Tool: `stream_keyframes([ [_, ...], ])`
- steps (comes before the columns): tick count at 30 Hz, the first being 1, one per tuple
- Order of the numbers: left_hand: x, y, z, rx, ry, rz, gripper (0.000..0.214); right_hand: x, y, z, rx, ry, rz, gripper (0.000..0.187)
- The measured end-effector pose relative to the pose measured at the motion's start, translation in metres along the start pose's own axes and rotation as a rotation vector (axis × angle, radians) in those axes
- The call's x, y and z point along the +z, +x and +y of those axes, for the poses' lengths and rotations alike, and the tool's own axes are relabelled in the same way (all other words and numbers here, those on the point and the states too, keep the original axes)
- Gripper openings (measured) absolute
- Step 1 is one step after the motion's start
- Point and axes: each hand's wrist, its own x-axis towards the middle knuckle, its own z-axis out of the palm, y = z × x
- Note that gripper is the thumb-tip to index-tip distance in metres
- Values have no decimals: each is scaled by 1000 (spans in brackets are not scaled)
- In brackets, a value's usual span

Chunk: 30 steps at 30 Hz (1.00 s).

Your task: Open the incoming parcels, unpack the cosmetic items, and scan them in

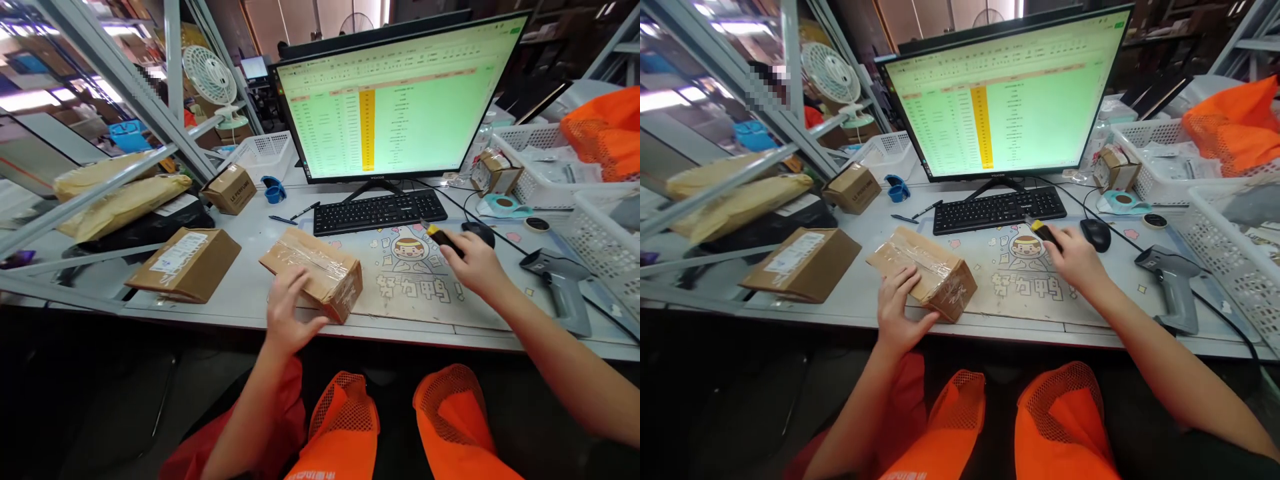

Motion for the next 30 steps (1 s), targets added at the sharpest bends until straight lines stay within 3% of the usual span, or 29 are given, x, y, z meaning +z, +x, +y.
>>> stream_keyframes([
  [3, -13, 4, -46, -197, -61, -8, 72, -22, -9, 3, -2, 50, -41, 48],
  [6, -10, 3, -70, -365, -138, -37, 79, -45, -19, -39, -144, 123, -102, 44],
  [8, 0, -2, -52, -344, -126, -5, 75, -57, -19, -77, -250, 129, -151, 43],
  [11, 18, -12, 9, -229, -6, 90, 50, -68, -9, -122, -406, 29, -292, 39],
  [13, 28, -15, 48, -180, 6, 94, 42, -70, 1, -139, -469, -73, -390, 35],
  [15, 35, -15, 70, -165, -8, 96, 38, -68, 10, -148, -493, -159, -462, 32],
  [17, 41, -14, 75, -153, -41, 119, 34, -64, 17, -154, -499, -223, -503, 31],
  [23, 47, -9, 64, -92, -94, 188, 31, -56, 34, -185, -473, -366, -574, 28],
  [26, 48, -8, 60, -85, -118, 162, 32, -69, 44, -164, -412, -393, -624, 27],
  [28, 48, -10, 60, -93, -129, 131, 33, -85, 43, -119, -305, -410, -605, 31],
  [30, 46, -13, 61, -95, -129, 120, 33, -104, 31, -56, -180, -415, -465, 34],
])
